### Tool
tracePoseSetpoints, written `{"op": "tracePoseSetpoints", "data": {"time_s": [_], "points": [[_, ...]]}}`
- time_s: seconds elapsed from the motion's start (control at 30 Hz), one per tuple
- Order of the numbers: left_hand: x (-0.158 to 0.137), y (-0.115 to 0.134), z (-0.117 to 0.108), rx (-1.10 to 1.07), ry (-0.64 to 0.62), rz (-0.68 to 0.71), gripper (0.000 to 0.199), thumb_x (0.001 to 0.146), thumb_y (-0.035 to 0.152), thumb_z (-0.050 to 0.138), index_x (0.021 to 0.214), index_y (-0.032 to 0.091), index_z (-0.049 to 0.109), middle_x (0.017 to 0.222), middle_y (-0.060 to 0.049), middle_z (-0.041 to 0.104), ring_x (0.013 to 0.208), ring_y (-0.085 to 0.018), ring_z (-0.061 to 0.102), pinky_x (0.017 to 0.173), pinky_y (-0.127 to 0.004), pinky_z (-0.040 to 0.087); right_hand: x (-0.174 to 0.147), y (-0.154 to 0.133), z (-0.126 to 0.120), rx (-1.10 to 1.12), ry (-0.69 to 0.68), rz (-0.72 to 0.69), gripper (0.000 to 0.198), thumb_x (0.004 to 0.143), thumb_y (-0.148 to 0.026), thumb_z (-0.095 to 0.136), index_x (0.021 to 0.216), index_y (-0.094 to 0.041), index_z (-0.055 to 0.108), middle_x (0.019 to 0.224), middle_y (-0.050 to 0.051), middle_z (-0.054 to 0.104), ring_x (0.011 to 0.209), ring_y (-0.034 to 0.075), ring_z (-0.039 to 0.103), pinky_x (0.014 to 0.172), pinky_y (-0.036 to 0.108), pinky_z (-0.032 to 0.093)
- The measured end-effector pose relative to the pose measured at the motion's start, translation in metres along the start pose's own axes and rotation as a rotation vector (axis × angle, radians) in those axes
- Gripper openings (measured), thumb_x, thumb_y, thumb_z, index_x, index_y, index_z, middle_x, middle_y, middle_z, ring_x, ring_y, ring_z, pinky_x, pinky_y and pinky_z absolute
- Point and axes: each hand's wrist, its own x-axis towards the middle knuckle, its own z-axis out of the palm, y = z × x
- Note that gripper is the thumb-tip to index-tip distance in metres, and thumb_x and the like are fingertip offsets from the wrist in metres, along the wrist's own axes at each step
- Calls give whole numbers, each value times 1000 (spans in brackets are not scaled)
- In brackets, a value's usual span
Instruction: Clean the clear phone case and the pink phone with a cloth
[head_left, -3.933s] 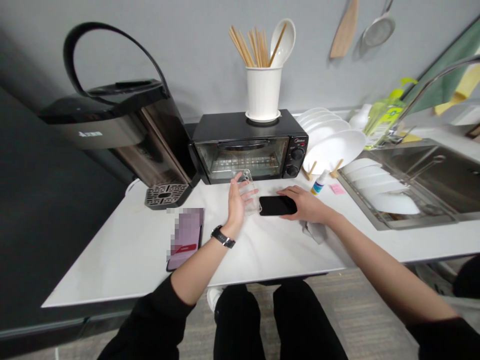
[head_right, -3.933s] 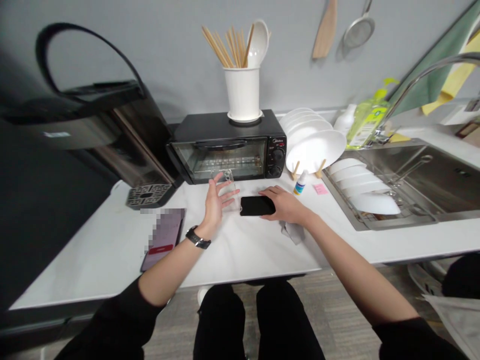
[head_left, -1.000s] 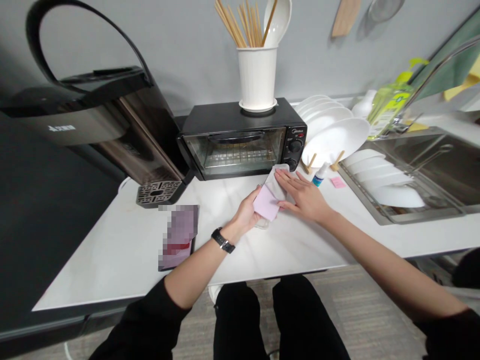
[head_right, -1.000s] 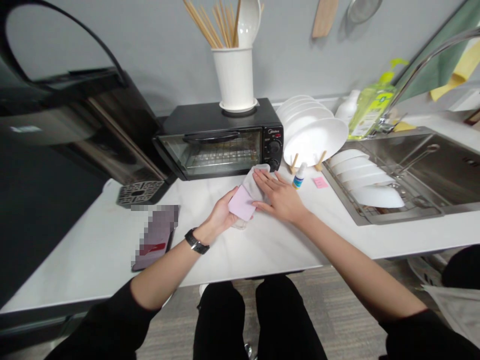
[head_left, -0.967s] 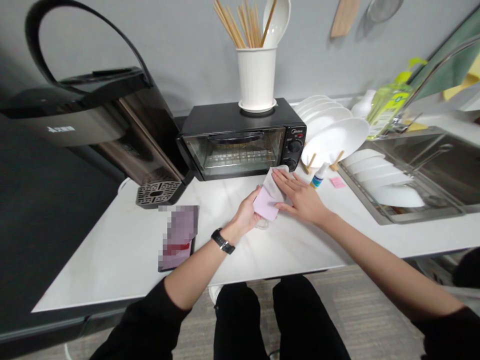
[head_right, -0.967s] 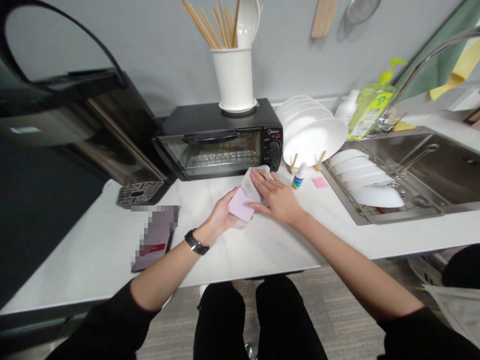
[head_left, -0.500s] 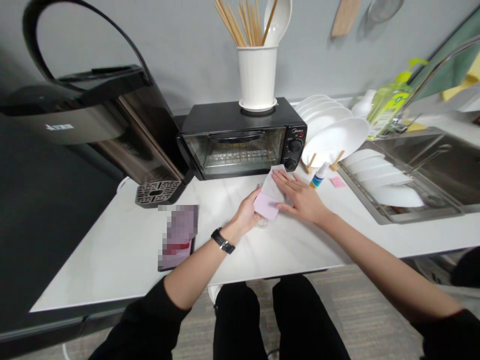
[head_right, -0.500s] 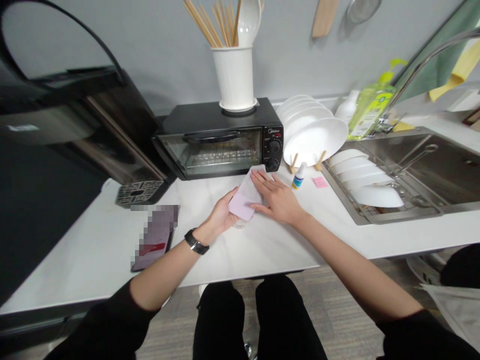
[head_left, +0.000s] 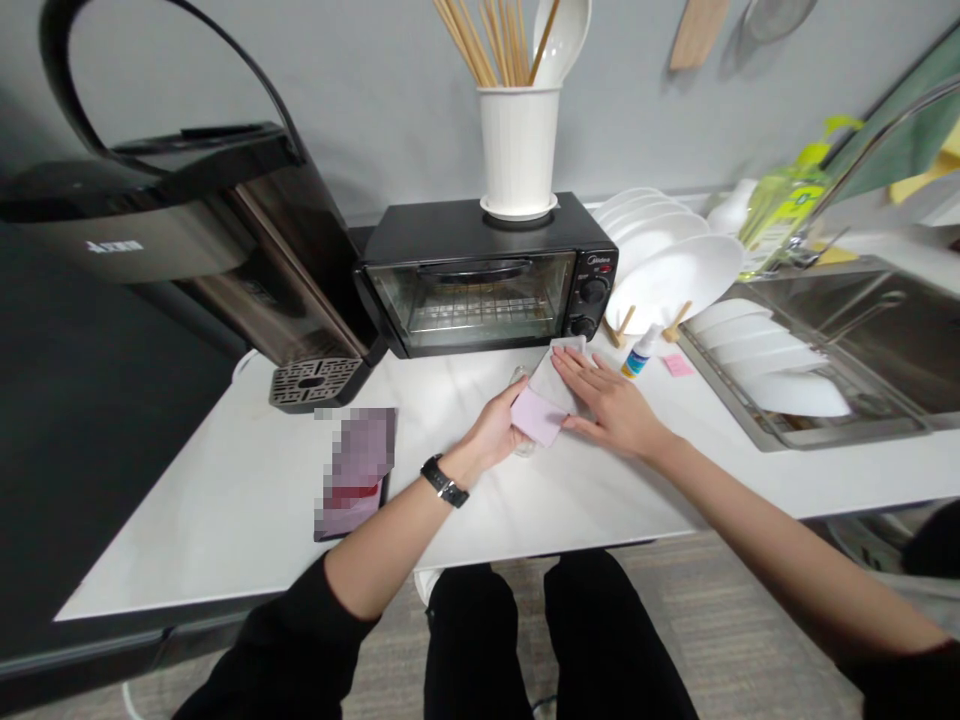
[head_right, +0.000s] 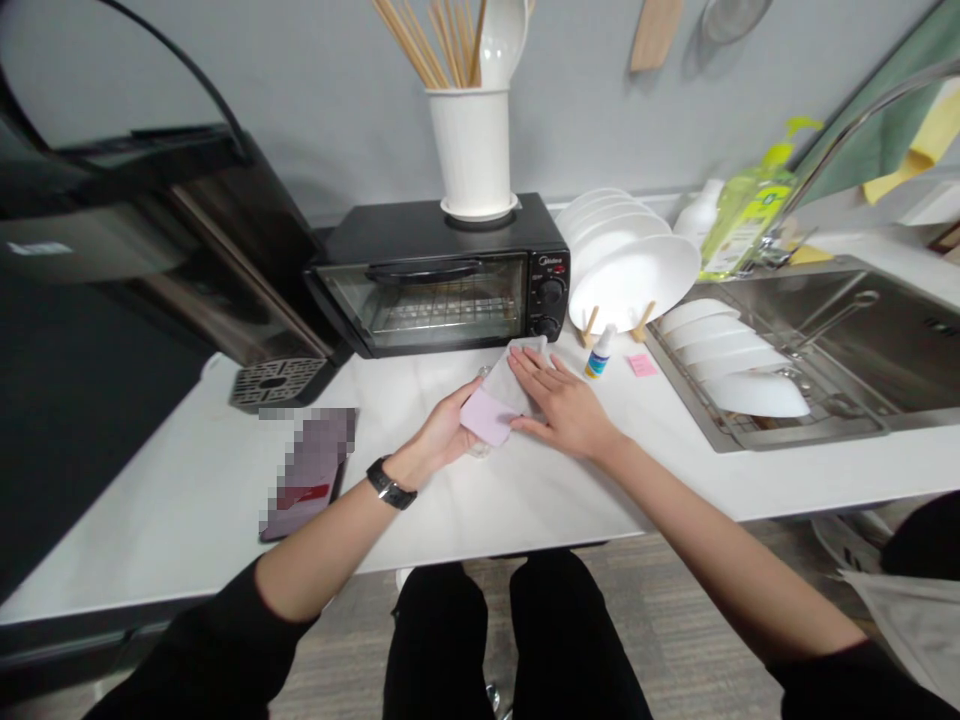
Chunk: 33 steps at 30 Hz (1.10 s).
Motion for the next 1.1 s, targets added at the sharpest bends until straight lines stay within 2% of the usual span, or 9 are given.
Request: {"op": "tracePoseSetpoints", "data": {"time_s": [0.1,0.2,0.3,0.4,0.53,0.67,0.77,0.9,1.1], "points": [[-3,2,0,-26,18,-17,37,104,35,50,117,11,75,86,-9,80,69,-21,73,74,-34,59,5,-26,8,44,-45,-139,96,101,-71,46,170,-17,7,172,17,28,161,34,27,128,64,29],[-5,8,2,-81,70,-13,43,105,36,45,110,7,77,85,-11,80,73,-22,75,79,-34,60,-3,-36,8,60,-97,-284,92,102,-66,49,170,-20,6,171,13,34,160,29,32,131,60,28],[-5,10,6,-119,81,61,43,107,34,43,117,7,75,90,-11,81,73,-20,74,76,-32,60,-7,-12,-2,34,-79,-215,79,107,-59,43,170,-23,13,169,11,39,158,30,37,129,62,31],[-5,7,8,-81,42,19,41,108,33,43,118,9,74,94,-12,81,70,-21,74,68,-31,58,3,9,-7,-8,-20,-74,81,106,-65,38,170,-20,18,168,16,38,157,35,37,125,67,34],[-5,6,4,-83,53,27,36,106,30,47,114,11,75,94,-10,82,74,-20,76,70,-28,58,16,-11,4,41,-32,-175,90,103,-73,35,169,-14,17,171,17,32,161,34,27,128,65,28],[-5,13,0,-138,32,84,47,108,34,40,117,5,75,90,-12,81,78,-21,76,77,-30,59,4,-30,12,44,-70,-383,76,104,-66,44,161,-15,41,167,12,43,159,27,33,132,57,25],[-4,16,0,-173,54,121,42,107,33,44,121,6,73,86,-10,80,70,-19,73,71,-28,57,-2,-16,7,47,23,-361,50,107,-53,50,137,-17,64,161,11,52,155,27,42,129,55,35],[-5,18,3,-203,66,136,37,107,29,44,115,7,73,82,-7,79,64,-16,71,62,-25,55,12,6,-1,135,47,-335,38,110,-49,44,115,-21,70,160,9,54,153,26,46,125,55,41],[-6,21,2,-205,65,136,36,107,29,41,109,10,72,85,-7,79,67,-18,73,65,-29,58,51,21,8,178,62,-243,71,104,-71,36,151,-19,48,162,16,50,155,30,42,129,64,27]]}}
